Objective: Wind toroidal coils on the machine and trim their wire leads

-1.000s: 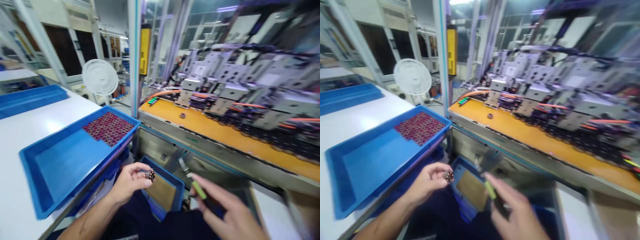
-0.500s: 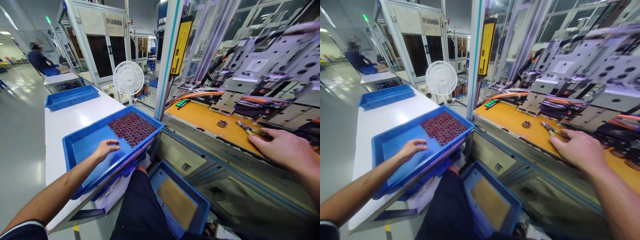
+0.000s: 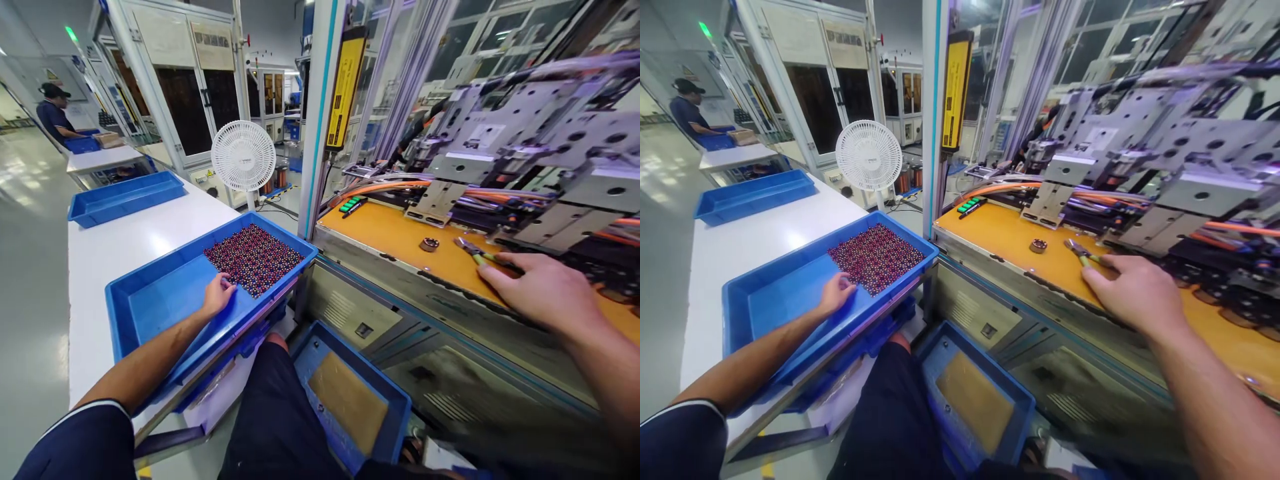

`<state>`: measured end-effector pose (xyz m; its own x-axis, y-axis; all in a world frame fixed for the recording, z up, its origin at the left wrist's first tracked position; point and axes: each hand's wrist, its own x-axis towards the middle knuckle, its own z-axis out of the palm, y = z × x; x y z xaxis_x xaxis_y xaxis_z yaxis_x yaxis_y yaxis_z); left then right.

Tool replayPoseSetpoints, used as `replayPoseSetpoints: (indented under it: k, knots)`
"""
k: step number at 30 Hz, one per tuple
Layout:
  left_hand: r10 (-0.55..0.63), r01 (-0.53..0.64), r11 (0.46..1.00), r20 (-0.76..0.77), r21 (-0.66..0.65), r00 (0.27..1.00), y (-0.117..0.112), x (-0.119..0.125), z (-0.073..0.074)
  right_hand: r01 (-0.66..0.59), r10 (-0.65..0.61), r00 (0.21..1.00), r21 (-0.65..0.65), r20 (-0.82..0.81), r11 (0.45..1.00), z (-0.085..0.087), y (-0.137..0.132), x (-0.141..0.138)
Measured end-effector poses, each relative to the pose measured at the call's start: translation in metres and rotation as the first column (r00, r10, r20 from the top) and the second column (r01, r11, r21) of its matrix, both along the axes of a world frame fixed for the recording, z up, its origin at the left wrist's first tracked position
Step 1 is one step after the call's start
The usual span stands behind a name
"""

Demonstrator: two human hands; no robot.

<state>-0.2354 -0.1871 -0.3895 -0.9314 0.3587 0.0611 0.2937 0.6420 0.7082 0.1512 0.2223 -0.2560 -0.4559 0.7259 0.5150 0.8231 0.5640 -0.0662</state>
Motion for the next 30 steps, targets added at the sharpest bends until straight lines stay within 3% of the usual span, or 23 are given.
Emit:
replayPoseSetpoints:
  k: [3,5,7,9,13,15,17,20,22,24,30]
  knots:
    - [-0.025,0.025,1.0,-0.078,-0.001,0.997,-0.002,0.007,0.012,0.016,-0.016,1.0,-0.06,0.015,0.998,0.006,-0.009,-0.002]
    - [-0.073,0.077,0.997,-0.15,0.018,0.986,0.005,0.017,0.033,-0.01,0.012,1.0,-0.072,0.021,0.997,0.01,-0.017,-0.003]
    - [-0.159,0.179,0.982,-0.242,0.06,0.957,0.027,0.033,0.063,-0.041,0.044,0.999,-0.073,0.027,0.996,0.013,-0.022,-0.005]
    - [-0.28,0.333,0.937,-0.339,0.106,0.898,0.066,0.058,0.096,-0.051,0.052,0.998,-0.07,0.023,0.996,0.014,-0.024,-0.006]
    - [-0.519,0.622,0.772,-0.433,0.134,0.737,0.175,0.13,0.15,-0.075,0.074,0.997,-0.061,-0.013,0.995,0.014,-0.022,-0.005]
    - [-0.587,0.686,0.714,-0.412,0.142,0.696,0.229,0.166,0.162,-0.091,0.089,0.996,-0.057,-0.032,0.994,0.015,-0.022,-0.004]
    - [-0.611,0.696,0.697,-0.364,0.174,0.703,0.273,0.194,0.168,-0.099,0.096,0.994,-0.054,-0.046,0.994,0.015,-0.022,-0.004]
    - [-0.603,0.663,0.697,-0.278,0.273,0.748,0.309,0.216,0.173,-0.109,0.106,0.993,-0.051,-0.057,0.993,0.015,-0.021,-0.004]
    - [-0.607,0.642,0.678,-0.221,0.358,0.764,0.311,0.22,0.175,-0.116,0.113,0.992,-0.052,-0.063,0.992,0.014,-0.02,-0.004]
    - [-0.626,0.624,0.639,-0.167,0.45,0.762,0.297,0.218,0.175,-0.128,0.124,0.989,-0.054,-0.076,0.99,0.014,-0.02,-0.004]
    - [-0.726,0.54,0.472,-0.04,0.696,0.686,0.192,0.218,0.157,-0.207,0.197,0.968,-0.05,-0.155,0.977,0.02,-0.028,-0.003]
